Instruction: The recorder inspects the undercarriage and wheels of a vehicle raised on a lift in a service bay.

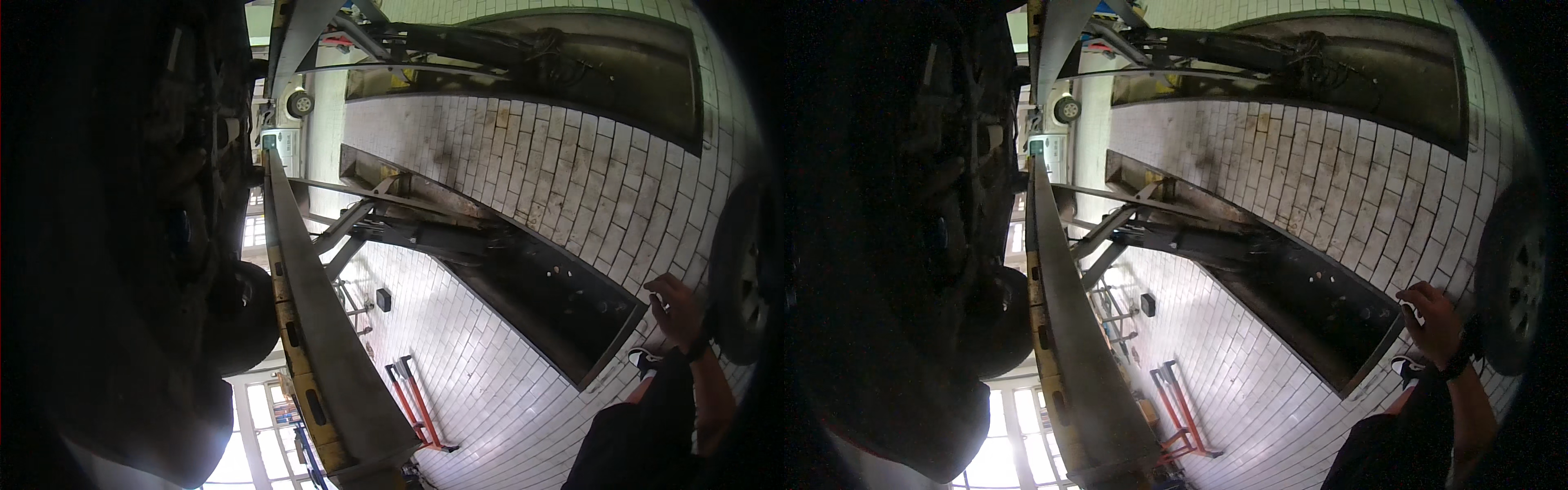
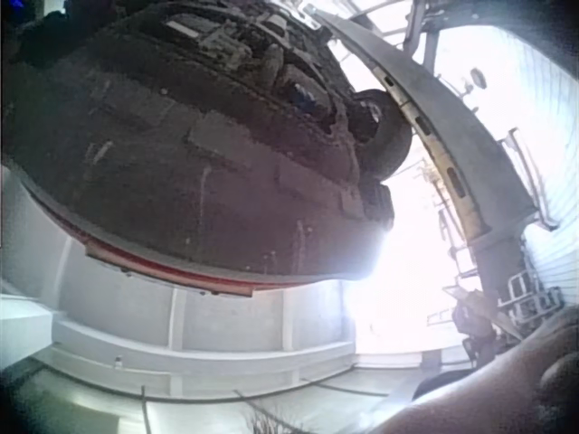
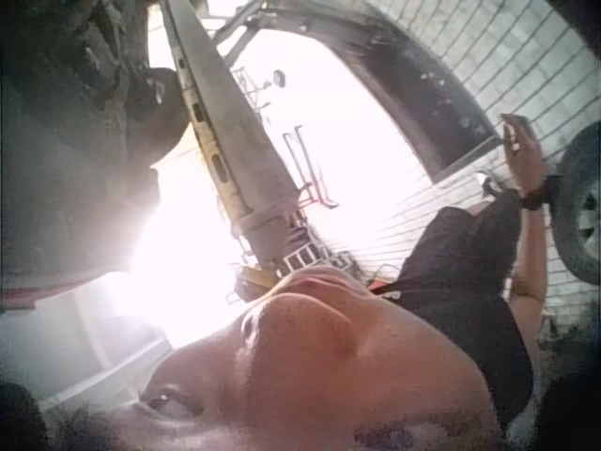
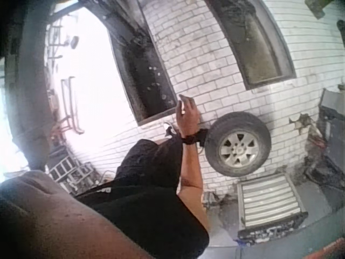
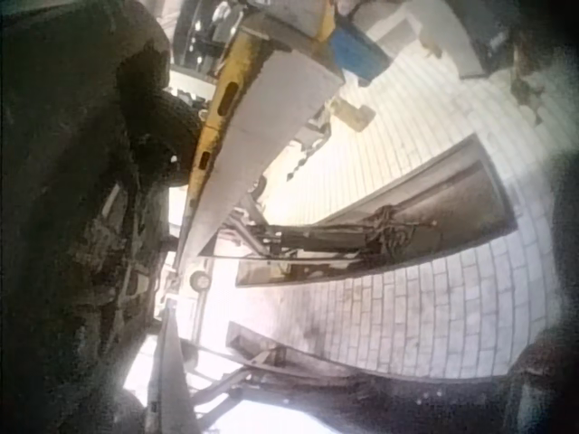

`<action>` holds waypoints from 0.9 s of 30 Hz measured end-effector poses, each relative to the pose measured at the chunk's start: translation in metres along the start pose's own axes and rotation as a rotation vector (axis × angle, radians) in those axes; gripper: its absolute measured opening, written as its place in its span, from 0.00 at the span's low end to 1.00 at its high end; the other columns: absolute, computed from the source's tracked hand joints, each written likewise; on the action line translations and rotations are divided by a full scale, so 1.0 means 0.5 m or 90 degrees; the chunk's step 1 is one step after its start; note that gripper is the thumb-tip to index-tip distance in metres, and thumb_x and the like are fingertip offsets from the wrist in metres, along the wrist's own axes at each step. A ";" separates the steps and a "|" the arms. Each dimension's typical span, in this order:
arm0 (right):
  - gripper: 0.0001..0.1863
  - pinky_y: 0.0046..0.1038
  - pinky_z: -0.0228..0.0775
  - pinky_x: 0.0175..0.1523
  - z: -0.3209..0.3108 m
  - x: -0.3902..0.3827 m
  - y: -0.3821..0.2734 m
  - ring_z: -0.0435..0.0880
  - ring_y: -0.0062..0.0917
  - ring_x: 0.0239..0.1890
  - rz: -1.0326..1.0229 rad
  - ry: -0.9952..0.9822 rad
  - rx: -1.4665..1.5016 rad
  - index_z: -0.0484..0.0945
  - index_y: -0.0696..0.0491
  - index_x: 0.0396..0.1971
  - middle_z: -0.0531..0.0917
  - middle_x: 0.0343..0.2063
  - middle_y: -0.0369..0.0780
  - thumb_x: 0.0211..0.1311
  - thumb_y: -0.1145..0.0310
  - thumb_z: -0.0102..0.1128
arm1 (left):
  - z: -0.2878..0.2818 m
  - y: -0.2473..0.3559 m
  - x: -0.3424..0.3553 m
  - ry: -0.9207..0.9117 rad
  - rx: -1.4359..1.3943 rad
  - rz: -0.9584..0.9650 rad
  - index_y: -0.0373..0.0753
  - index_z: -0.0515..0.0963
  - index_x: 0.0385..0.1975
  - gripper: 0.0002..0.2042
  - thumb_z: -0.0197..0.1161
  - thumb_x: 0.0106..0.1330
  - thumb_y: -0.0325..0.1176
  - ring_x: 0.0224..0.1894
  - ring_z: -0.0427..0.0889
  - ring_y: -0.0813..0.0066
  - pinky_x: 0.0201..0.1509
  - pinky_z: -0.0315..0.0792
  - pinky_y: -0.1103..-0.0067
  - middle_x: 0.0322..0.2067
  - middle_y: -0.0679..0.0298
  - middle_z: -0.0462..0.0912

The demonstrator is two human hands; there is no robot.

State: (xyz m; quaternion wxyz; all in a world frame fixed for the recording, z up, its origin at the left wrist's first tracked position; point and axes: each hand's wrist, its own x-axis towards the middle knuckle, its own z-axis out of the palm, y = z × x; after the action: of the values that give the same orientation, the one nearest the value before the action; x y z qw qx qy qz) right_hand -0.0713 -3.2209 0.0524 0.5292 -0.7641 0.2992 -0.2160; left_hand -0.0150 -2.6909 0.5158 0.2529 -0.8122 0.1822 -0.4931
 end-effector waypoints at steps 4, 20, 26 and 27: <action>0.13 0.31 0.74 0.35 0.010 -0.008 0.013 0.81 0.28 0.30 -0.009 0.009 -0.011 0.82 0.52 0.43 0.83 0.36 0.39 0.59 0.81 0.65 | 0.003 0.001 -0.001 -0.003 0.008 0.000 0.38 0.80 0.60 0.17 0.61 0.76 0.37 0.51 0.85 0.56 0.54 0.78 0.70 0.51 0.51 0.87; 0.14 0.33 0.74 0.38 0.029 -0.032 0.049 0.81 0.31 0.34 0.023 0.005 0.035 0.81 0.55 0.42 0.82 0.36 0.40 0.56 0.84 0.64 | -0.013 -0.003 0.005 -0.008 0.030 0.030 0.37 0.80 0.60 0.17 0.61 0.77 0.36 0.51 0.84 0.54 0.55 0.78 0.69 0.51 0.50 0.86; 0.14 0.30 0.74 0.36 0.019 -0.041 0.037 0.82 0.30 0.34 0.014 -0.016 0.011 0.82 0.55 0.42 0.82 0.37 0.41 0.57 0.85 0.63 | -0.011 -0.009 0.003 -0.010 0.028 0.034 0.36 0.80 0.59 0.16 0.60 0.77 0.36 0.51 0.84 0.54 0.55 0.78 0.68 0.51 0.50 0.86; 0.14 0.30 0.74 0.35 0.020 -0.039 0.035 0.82 0.30 0.33 0.013 -0.012 0.021 0.82 0.55 0.42 0.82 0.37 0.41 0.58 0.85 0.62 | -0.012 -0.011 0.000 -0.010 0.030 0.033 0.36 0.80 0.59 0.16 0.60 0.77 0.36 0.51 0.84 0.54 0.55 0.78 0.68 0.51 0.50 0.86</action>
State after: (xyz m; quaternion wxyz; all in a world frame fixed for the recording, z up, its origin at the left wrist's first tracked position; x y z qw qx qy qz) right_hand -0.0832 -3.2054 0.0324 0.5467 -0.7542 0.2982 -0.2082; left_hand -0.0201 -2.6878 0.5216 0.2857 -0.8049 0.1895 -0.4844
